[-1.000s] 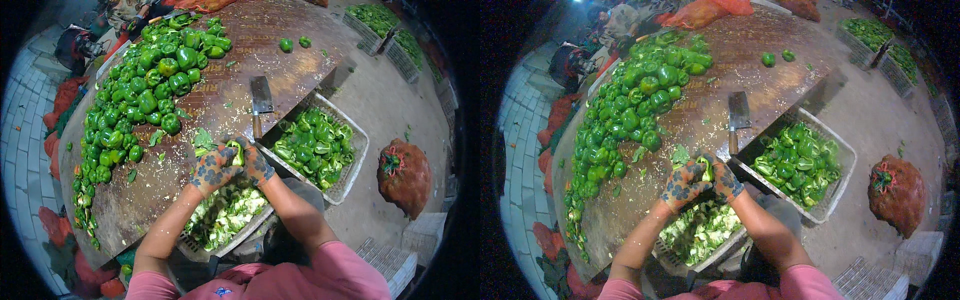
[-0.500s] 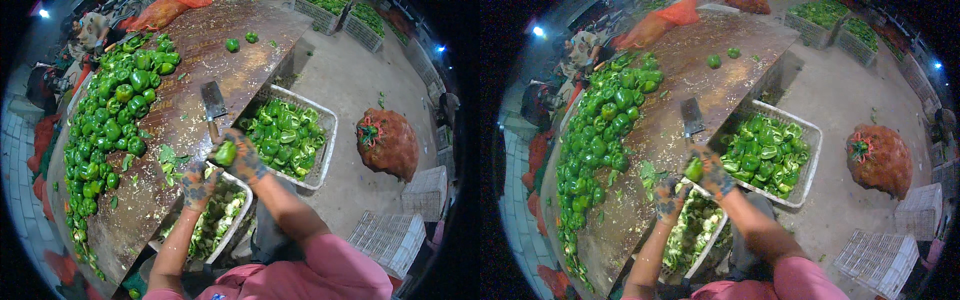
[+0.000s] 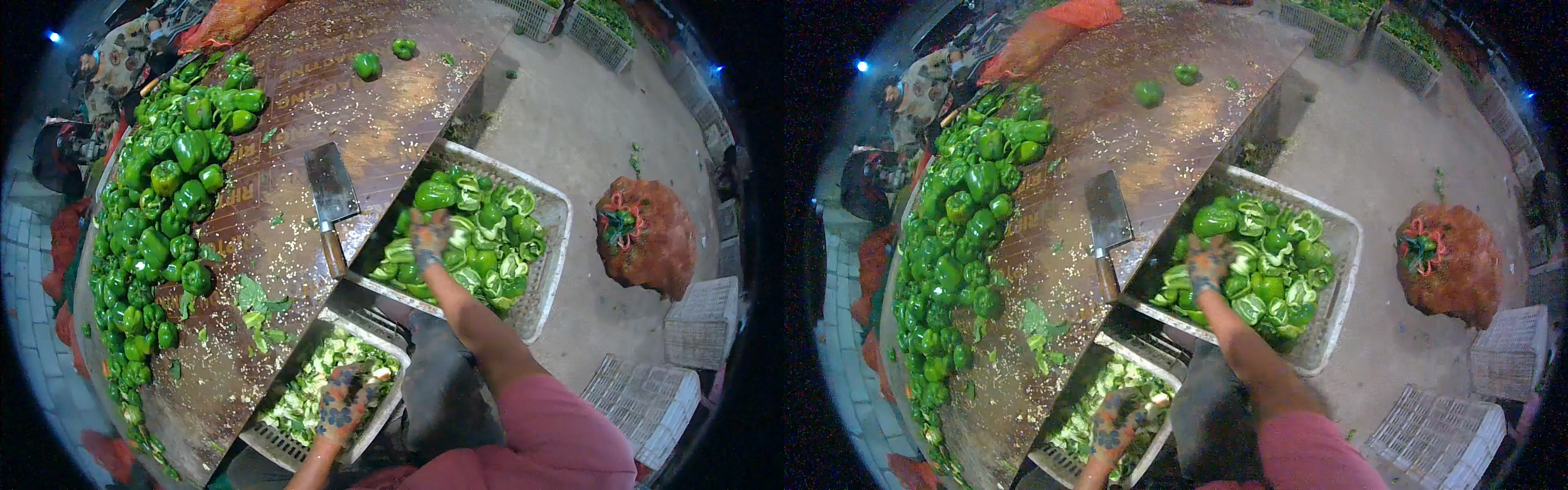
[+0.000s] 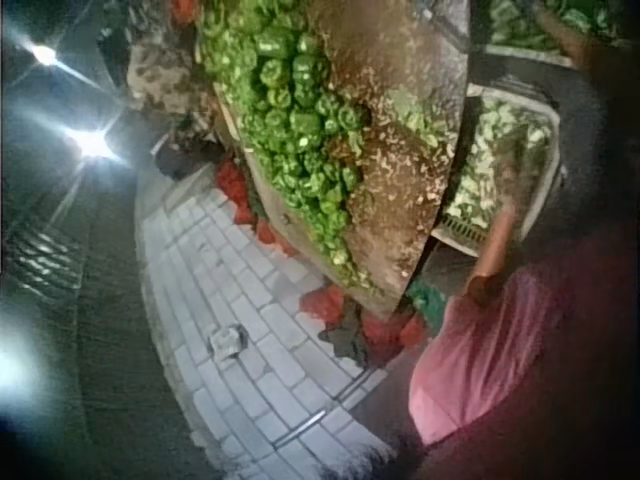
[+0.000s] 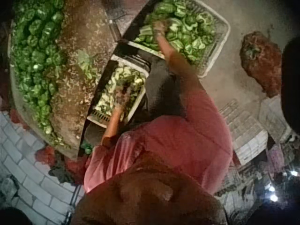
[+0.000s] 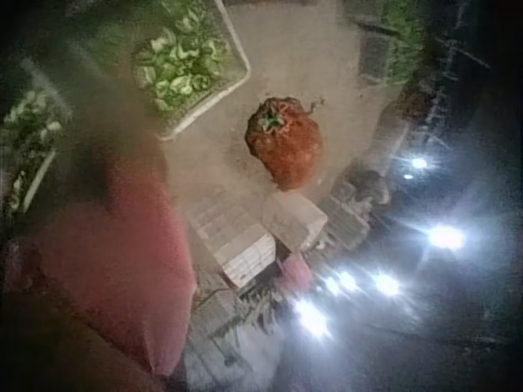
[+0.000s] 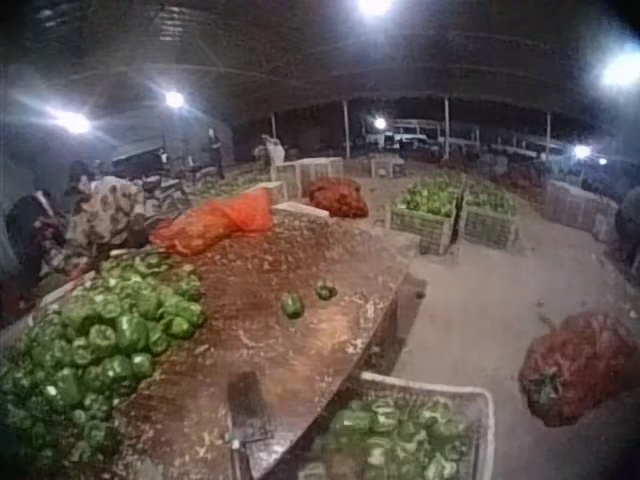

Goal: The person repeatedly picks green bell peppers from a large pile on a wooden table, cuts them with a cleaver, removes the cores and seeds by hand, and places the cleaned pieces into a white basket. The process is continuous and repetitive throughout the clip.

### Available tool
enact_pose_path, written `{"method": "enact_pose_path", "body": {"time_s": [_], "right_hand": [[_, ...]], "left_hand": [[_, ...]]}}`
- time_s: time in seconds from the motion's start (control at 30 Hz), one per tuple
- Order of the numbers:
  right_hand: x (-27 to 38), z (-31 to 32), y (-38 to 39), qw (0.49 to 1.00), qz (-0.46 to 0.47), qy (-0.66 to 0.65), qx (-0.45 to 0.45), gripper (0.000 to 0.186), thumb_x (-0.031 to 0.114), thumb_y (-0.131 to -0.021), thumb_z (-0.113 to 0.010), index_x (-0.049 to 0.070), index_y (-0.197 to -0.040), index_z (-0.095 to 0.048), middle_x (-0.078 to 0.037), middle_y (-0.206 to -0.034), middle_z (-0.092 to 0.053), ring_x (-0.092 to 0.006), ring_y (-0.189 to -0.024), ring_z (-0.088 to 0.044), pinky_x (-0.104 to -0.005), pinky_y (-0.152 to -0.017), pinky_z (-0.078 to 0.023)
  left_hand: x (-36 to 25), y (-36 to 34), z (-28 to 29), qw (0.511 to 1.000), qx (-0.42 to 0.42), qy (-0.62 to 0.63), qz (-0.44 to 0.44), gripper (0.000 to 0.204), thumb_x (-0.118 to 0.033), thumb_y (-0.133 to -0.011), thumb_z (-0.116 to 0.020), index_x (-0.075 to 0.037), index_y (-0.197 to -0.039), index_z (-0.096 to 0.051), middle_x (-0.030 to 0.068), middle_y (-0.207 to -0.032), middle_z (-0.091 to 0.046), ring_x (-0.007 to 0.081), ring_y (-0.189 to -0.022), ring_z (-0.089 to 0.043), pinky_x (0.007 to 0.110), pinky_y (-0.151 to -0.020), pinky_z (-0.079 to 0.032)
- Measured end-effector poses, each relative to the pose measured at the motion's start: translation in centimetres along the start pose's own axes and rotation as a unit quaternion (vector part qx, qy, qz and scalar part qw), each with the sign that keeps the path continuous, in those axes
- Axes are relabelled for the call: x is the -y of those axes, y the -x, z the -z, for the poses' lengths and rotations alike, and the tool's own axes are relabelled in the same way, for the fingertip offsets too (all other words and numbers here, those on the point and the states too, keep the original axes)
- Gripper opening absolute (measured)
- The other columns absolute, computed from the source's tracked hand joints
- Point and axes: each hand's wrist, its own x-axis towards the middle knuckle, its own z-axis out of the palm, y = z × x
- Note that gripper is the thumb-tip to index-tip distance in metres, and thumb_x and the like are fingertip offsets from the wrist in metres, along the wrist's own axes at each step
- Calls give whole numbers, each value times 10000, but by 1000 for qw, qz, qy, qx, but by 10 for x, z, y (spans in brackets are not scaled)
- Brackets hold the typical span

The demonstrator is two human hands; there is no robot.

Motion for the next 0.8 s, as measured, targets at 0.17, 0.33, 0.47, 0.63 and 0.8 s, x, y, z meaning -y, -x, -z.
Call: {"method": "enact_pose_path", "body": {"time_s": [0.17,0.33,0.47,0.63,0.8], "right_hand": [[-17,-104,-28,750,370,439,328,264,254,-785,-500,125,-921,-686,-58,-905,-662,-262,-891,-605,-490,-709,-432],[63,57,20,801,333,331,371,416,429,-814,-435,156,-1074,-610,-94,-1018,-618,-286,-1018,-528,-609,-927,-280],[1,140,6,803,243,353,413,551,546,-793,-431,181,-1197,-515,-40,-1257,-485,-334,-1203,-389,-647,-971,-180],[-85,212,31,772,318,417,359,441,464,-787,-465,289,-1189,-517,16,-1332,-410,-320,-1300,-231,-655,-968,-184],[-141,246,23,809,231,292,455,494,432,-749,-530,169,-1166,-558,-83,-1219,-526,-279,-1119,-488,-340,-971,-359]], "left_hand": [[-31,-20,-2,996,77,-12,-51,296,-31,-719,-634,-38,-1009,-573,115,-960,-590,234,-889,-591,300,-777,-464],[-8,18,14,995,38,-82,-44,285,-12,-718,-620,-33,-1000,-581,128,-961,-589,244,-885,-601,309,-763,-472],[-11,46,12,989,53,-136,-12,300,-121,-750,-599,-60,-1043,-575,144,-991,-584,328,-886,-577,370,-773,-466],[-6,89,5,988,54,-139,-25,306,-184,-798,-570,-103,-1091,-545,177,-1024,-567,344,-904,-558,405,-788,-456],[59,133,-24,977,-21,-185,-105,316,-286,-836,-510,-111,-1094,-567,165,-1055,-554,337,-921,-543,410,-795,-450]]}}
